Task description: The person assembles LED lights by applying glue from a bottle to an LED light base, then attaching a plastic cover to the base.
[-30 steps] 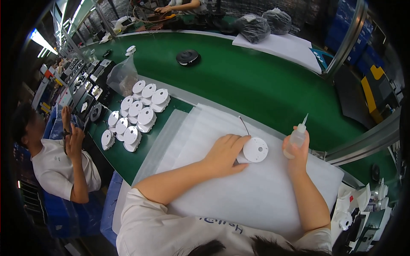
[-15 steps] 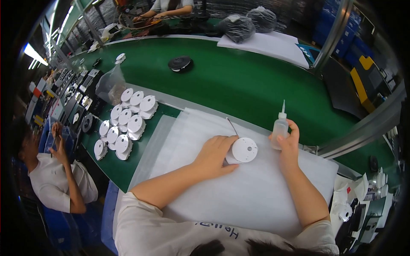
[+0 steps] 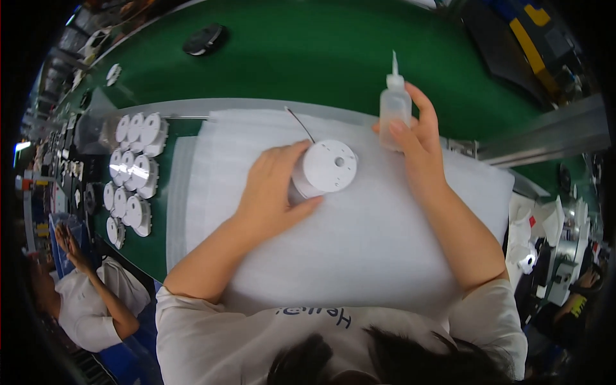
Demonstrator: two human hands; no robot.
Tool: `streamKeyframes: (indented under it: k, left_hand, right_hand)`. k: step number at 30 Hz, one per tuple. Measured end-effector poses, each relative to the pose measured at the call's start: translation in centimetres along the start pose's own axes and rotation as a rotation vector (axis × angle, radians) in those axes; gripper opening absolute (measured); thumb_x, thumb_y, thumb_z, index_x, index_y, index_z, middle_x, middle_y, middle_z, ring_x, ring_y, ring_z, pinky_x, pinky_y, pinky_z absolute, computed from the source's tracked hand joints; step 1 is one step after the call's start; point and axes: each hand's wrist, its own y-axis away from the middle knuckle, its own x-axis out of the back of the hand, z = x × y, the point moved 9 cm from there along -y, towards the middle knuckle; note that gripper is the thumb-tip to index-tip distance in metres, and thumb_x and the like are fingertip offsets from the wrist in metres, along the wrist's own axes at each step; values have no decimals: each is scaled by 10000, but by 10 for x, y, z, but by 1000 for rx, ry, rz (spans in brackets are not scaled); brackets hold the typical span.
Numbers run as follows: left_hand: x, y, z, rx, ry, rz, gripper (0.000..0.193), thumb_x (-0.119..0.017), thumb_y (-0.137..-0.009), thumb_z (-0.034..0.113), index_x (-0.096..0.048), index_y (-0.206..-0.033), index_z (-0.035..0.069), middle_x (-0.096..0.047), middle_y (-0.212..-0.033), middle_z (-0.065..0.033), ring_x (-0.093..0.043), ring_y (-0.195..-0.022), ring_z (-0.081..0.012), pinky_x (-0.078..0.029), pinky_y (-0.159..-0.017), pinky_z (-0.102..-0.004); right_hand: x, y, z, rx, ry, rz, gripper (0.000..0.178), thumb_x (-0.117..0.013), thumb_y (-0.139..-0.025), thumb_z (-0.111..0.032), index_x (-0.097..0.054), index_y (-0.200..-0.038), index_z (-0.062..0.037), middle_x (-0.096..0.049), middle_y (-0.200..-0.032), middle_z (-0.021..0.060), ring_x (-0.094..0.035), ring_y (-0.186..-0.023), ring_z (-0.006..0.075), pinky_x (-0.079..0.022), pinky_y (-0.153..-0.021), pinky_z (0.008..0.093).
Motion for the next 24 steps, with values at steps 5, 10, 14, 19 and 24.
streamKeyframes:
  k: [5, 10, 14, 19, 24]
  left_hand:
    - [-2, -1, 3, -62, 29, 11, 695, -712, -572, 151, -386, -1168, 3, -479, -1087, -172, -449, -977, -337, -344, -859, -394]
    - [1, 2, -1, 4, 75, 26, 712, -717, -584, 177, -382, -1186, -1, -411, -1163, -168, -405, -1055, -306, -306, -914, -373]
    - [-2, -8, 8, -43, -122, 4, 694, -710, -597, 264, -415, -1163, -8, -457, -1093, -154, -421, -999, -313, -313, -880, -388]
    - [-4, -27, 38, -44, -515, -109, 703, -692, -597, 372, -453, -1135, -13, -514, -973, -143, -436, -941, -322, -344, -794, -387]
    - [-11, -51, 55, 22, -576, -316, 619, -678, -604, 361, -491, -1093, 32, -543, -881, -125, -502, -874, -305, -397, -714, -389]
  right_hand:
    - [3, -3, 2, 34, -36, 16, 626, -566, -819, -172, -165, -1291, -78, -561, -838, 72, -506, -789, 101, -400, -711, 251]
    - [7, -5, -1, 191, -41, 9, 492, -519, -846, -192, -278, -1268, -114, -535, -915, 49, -493, -816, 98, -387, -721, 253]
    - [2, -7, -8, 332, 82, -29, 294, -476, -867, -190, -461, -1144, -91, -510, -1063, 27, -500, -890, 116, -388, -793, 254]
    - [-3, 3, -28, 466, 185, -26, 253, -488, -846, -165, -515, -1089, -98, -512, -1042, 29, -477, -818, 96, -398, -697, 217]
    - [-10, 5, -30, 416, 246, -59, 307, -512, -800, -101, -506, -1107, -114, -506, -1067, 26, -459, -762, 73, -367, -556, 202]
